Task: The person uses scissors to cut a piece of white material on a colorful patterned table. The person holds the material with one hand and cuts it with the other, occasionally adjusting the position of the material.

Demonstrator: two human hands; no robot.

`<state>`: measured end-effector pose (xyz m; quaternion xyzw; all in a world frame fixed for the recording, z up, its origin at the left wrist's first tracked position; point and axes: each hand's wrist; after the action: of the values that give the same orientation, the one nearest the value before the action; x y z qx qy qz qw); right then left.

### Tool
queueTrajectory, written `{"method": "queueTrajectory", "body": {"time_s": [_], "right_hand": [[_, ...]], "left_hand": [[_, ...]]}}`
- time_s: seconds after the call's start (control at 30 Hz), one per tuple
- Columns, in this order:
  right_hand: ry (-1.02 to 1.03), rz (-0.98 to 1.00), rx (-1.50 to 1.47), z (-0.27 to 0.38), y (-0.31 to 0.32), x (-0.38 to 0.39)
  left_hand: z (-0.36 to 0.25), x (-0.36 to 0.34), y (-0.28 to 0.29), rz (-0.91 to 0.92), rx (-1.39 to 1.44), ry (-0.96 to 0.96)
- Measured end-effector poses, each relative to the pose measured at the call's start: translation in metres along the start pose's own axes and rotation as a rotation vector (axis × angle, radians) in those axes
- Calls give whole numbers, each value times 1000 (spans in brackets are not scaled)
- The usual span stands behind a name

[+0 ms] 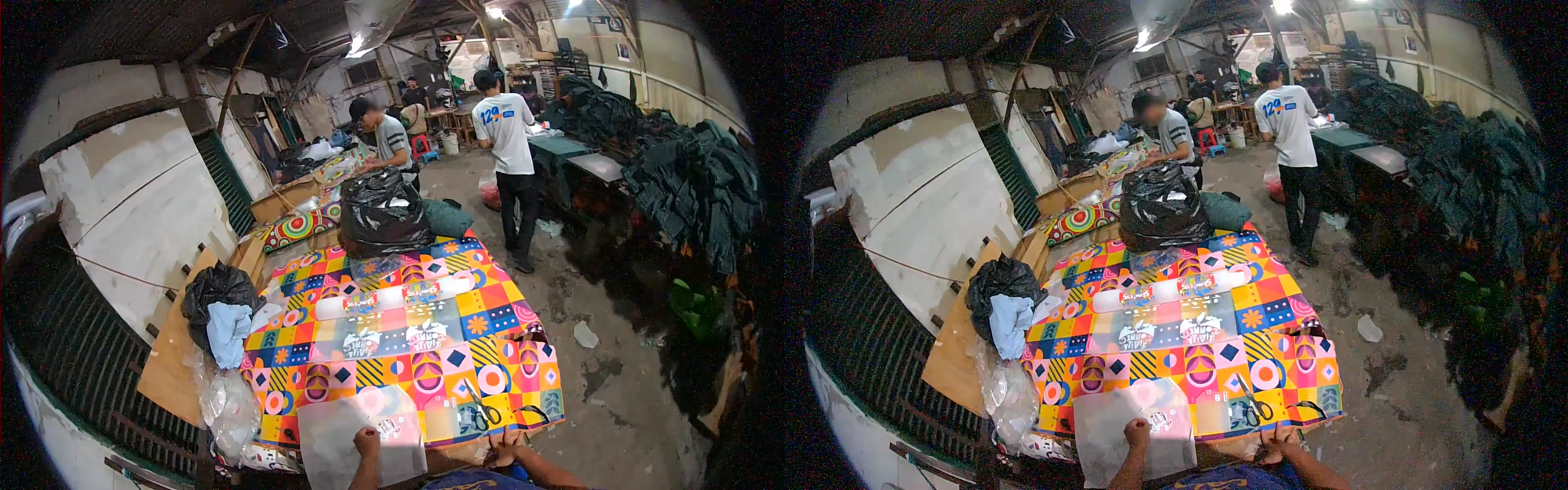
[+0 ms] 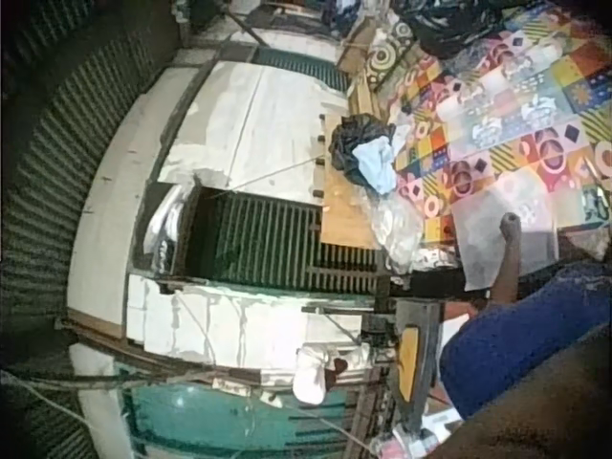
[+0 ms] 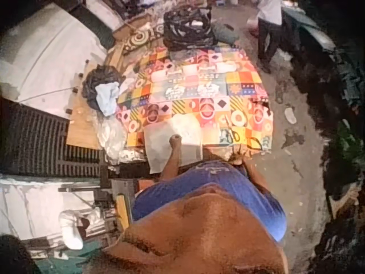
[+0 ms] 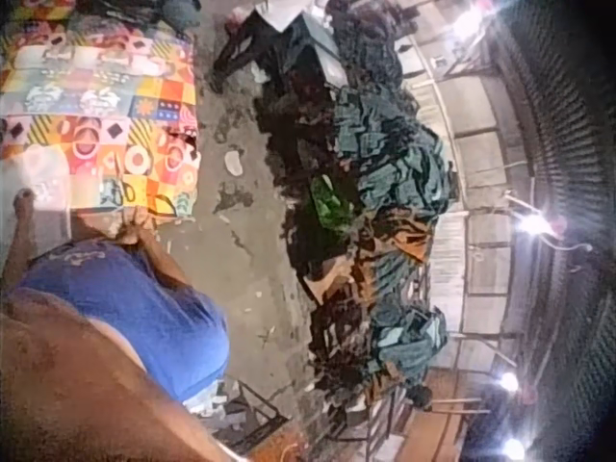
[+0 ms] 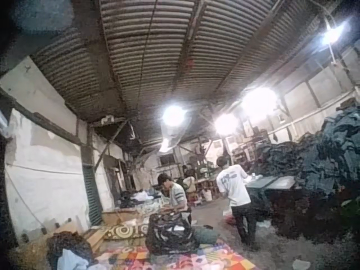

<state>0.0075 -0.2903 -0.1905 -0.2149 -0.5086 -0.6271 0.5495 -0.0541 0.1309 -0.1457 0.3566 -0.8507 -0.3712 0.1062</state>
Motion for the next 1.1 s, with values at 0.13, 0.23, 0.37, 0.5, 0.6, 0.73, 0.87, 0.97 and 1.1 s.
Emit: {"method": "queueTrajectory", "body": {"time_s": [0.13,0.23,0.37,0.5,0.6,0.73,0.87,0.97,1.1], "right_hand": [[9,134,54,4,17,-9],[7,167,73,8,22,-12],[-17,193,77,3,26,-13],[-12,205,114,10,28,-18],[-10,214,126,10,28,-25],[-17,215,129,8,28,-29],[-14,204,160,9,27,-31],[-13,184,213,7,25,-33],[-55,207,270,-11,17,-24]], "left_hand": [[13,-2,-11,25,-64,-75],[12,4,-17,-3,-61,-92],[-26,25,-11,-43,-71,-23],[-16,43,-7,-90,-90,-67],[-6,48,-6,-183,-105,-116],[-15,31,15,137,111,210],[-2,8,13,60,-2,116],[27,-16,0,-132,-303,-14],[28,-43,-14,-47,218,86]]}}
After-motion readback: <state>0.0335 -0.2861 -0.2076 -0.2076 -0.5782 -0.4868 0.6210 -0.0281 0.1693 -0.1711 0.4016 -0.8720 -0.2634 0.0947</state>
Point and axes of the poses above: each hand's wrist, its own x-axis away from the middle knuckle, its own y-axis out of the back of the hand, z = x × y, and after that the axes turned 12 degrees about z, right-handed
